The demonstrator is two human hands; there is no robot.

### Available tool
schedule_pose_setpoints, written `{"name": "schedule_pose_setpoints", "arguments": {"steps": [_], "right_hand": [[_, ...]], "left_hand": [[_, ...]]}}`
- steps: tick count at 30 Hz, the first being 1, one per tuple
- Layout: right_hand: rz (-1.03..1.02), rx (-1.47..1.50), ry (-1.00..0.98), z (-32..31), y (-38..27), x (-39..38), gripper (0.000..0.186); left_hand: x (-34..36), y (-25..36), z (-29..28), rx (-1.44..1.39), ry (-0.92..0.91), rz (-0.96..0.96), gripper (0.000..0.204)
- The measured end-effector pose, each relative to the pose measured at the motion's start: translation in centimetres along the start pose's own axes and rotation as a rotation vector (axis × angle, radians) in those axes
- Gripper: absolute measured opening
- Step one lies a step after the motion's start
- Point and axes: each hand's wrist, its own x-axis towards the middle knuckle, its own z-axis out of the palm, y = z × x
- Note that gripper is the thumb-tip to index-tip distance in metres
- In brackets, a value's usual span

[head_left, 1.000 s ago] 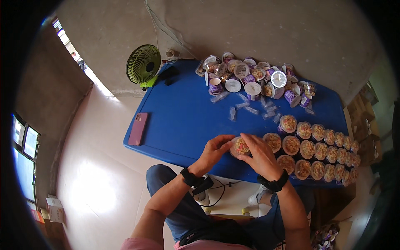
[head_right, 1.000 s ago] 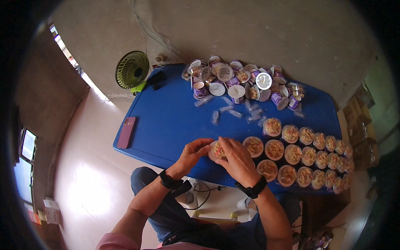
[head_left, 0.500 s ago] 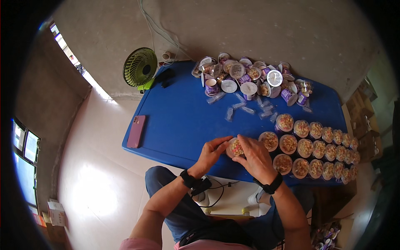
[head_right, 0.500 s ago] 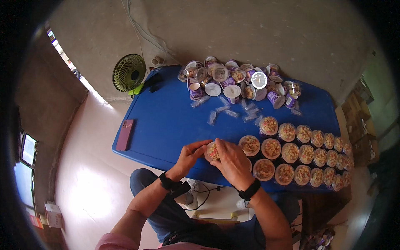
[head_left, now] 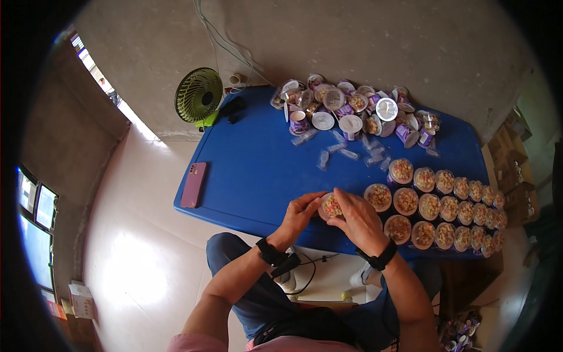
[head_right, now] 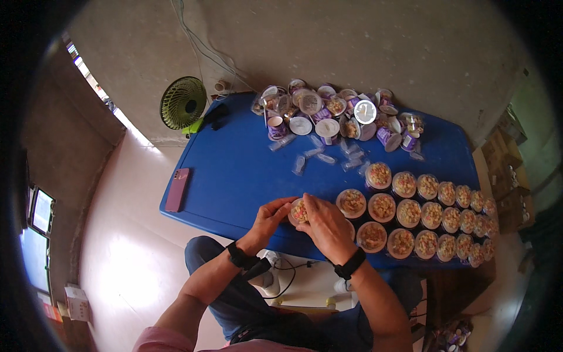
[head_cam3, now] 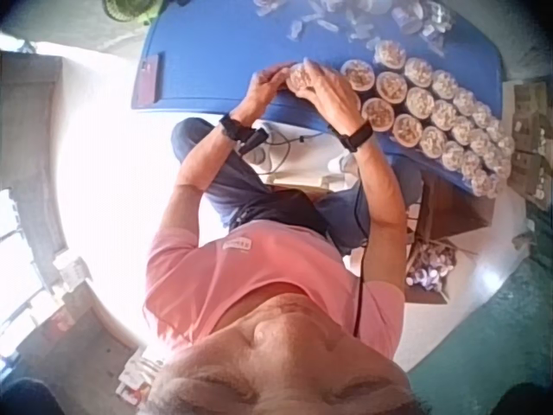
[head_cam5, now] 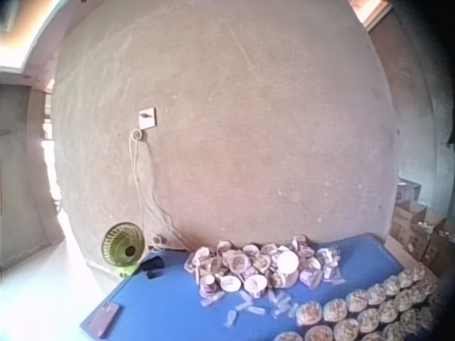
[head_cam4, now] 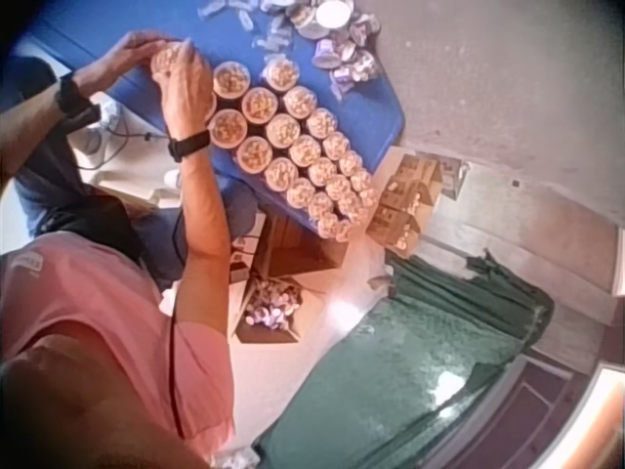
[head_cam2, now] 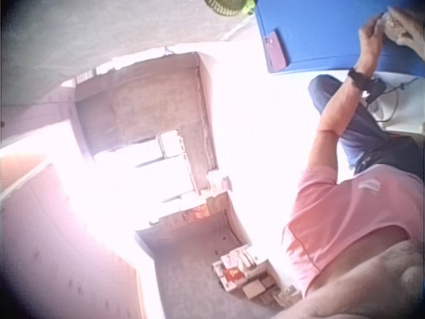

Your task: Packing pudding or yogurt containers into a cardboard box.

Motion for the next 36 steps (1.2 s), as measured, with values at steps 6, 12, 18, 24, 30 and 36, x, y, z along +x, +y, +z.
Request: {"name": "schedule_pose_setpoints", "arguments": {"steps": [6, 12, 18, 24, 30, 36], "right_hand": [[0.068, 0.006, -0.086, -0.5, -0.5, 0.3, 0.067], [0.029, -0.022, -0.032, -0.7, -0.7, 0.3, 0.067], [0.001, -0.022, -0.037, -0.7, -0.3, 0.0, 0.063], [-0.136, 0.086, 0.142, -2.2, -2.1, 0.3, 0.064], [0.086, 0.548, 0.329, -2.9, -0.6, 0.0, 0.047], [0.18, 0.858, 0.326, -3.0, 0.2, -0.7, 0.042]], "left_hand": [[-0.1, -0.1, 0.1, -0.075, 0.004, -0.022, 0.035], [-0.2, -0.3, 0.6, -0.072, 0.031, -0.018, 0.036], [-0.6, -1.5, 0.6, 0.295, 0.105, 0.083, 0.036], [-1.3, 2.9, 1.9, -0.425, -0.133, 0.006, 0.055], [-2.6, 6.0, 3.7, -0.235, -0.118, 0.287, 0.059], [-1.7, 6.2, 6.1, -0.119, -0.098, 0.315, 0.065]]}}
